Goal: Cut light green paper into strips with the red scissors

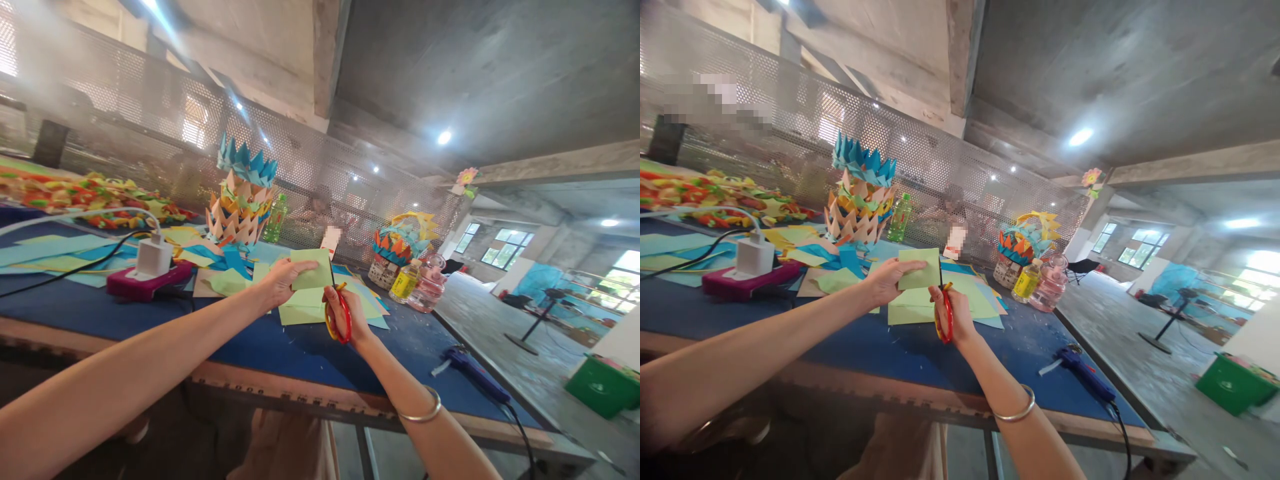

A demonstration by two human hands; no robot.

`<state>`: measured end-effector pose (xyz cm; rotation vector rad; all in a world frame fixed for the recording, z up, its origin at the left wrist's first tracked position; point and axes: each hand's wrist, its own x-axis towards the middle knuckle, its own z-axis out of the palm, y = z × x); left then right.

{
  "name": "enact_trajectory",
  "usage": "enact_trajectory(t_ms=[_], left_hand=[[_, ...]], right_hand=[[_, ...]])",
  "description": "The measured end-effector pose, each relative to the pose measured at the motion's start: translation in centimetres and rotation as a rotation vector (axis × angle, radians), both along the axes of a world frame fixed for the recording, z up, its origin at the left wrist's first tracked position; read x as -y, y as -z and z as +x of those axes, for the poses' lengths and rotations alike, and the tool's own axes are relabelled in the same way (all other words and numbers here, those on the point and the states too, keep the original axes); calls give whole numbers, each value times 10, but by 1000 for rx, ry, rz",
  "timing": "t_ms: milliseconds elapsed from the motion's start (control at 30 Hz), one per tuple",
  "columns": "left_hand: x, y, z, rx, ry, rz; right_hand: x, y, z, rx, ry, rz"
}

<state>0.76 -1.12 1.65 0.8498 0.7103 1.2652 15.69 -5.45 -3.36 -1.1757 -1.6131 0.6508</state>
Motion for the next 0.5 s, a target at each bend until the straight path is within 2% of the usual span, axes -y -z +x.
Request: enact_trajectory(t_ms=[500], left_hand=[[-4, 5, 1, -26, 24, 0]], right_hand=[[1, -5, 5, 88, -52, 25]])
